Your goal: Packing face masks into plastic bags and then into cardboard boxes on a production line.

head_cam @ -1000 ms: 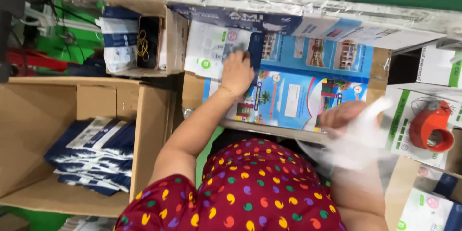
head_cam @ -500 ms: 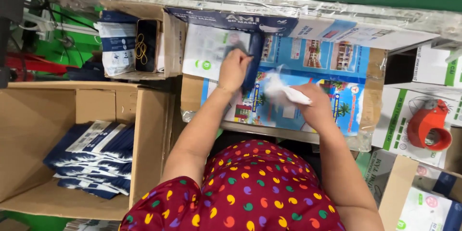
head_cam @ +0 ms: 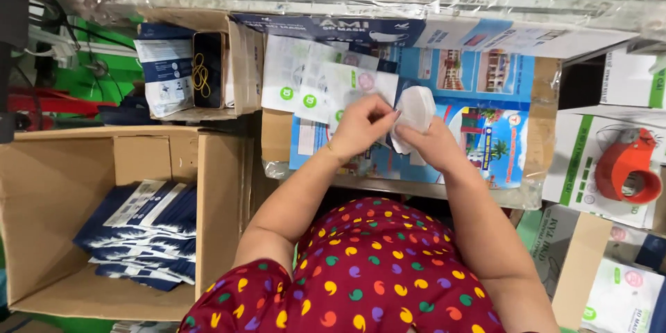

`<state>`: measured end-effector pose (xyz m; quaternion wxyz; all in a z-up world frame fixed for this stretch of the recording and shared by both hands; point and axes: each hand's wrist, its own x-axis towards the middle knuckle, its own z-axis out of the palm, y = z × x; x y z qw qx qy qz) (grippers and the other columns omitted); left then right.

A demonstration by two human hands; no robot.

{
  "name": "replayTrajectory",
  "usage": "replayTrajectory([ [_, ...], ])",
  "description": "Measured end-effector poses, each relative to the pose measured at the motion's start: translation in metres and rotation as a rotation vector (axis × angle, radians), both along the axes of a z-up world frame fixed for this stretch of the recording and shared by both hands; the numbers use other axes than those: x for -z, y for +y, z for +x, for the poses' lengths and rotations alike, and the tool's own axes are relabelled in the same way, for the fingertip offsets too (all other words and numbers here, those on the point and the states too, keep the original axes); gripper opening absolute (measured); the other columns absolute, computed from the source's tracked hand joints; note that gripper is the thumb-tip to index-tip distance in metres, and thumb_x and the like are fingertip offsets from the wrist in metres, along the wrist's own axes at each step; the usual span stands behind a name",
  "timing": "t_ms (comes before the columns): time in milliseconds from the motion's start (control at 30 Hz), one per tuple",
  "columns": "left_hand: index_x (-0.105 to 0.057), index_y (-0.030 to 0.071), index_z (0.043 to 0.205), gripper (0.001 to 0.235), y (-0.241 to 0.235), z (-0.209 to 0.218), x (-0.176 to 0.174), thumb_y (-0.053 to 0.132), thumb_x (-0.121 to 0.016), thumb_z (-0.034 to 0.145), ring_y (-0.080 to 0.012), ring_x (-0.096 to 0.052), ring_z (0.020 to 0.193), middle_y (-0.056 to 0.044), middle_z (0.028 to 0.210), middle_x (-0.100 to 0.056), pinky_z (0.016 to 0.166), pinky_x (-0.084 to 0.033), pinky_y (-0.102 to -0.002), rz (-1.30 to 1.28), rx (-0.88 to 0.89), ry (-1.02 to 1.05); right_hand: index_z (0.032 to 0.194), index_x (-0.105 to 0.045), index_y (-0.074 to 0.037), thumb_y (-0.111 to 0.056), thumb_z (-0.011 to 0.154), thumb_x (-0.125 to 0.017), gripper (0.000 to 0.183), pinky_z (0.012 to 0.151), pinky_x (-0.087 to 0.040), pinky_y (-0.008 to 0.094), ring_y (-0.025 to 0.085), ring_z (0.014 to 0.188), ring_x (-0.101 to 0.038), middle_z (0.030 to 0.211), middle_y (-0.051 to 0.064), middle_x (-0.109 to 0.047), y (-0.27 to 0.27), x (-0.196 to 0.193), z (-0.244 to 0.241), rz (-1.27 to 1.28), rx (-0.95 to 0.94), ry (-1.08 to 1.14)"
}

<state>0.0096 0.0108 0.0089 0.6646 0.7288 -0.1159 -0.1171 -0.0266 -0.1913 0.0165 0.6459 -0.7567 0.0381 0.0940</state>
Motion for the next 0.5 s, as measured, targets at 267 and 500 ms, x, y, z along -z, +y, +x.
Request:
replayTrajectory([
  [267,-0.07,0.004,0.105,0.023,0.016,0.023,-0.067,0.015,-0.078,0.087,-0.035,-0.06,0.116,-0.013,0.113,-0.069,0.103,-0.044,-0.044,0.244,-0.053,-0.594,0.121,-0.07,-0.005,-0.014,0.087,-0.073,0.035,0.081,-0.056,0.031,0.011,0.092,-0.068,0.101,0.003,-0.076,0.004,-0.022,-0.014,-0.113,-0.114,0.083],
  [500,-0.071,0.014,0.087,0.008,0.005,0.015,-0.066,0.019,-0.077,0.085,-0.0319,-0.06,0.111,-0.004,0.097,-0.071,0.102,-0.042,-0.046,0.218,-0.003,-0.709,0.112,-0.074,-0.006,-0.014,0.087,-0.072,0.027,0.082,-0.055,0.034,0.02,0.092,-0.068,0.098,0.009,-0.075,-0.016,0.027,-0.017,-0.246,-0.338,0.018],
])
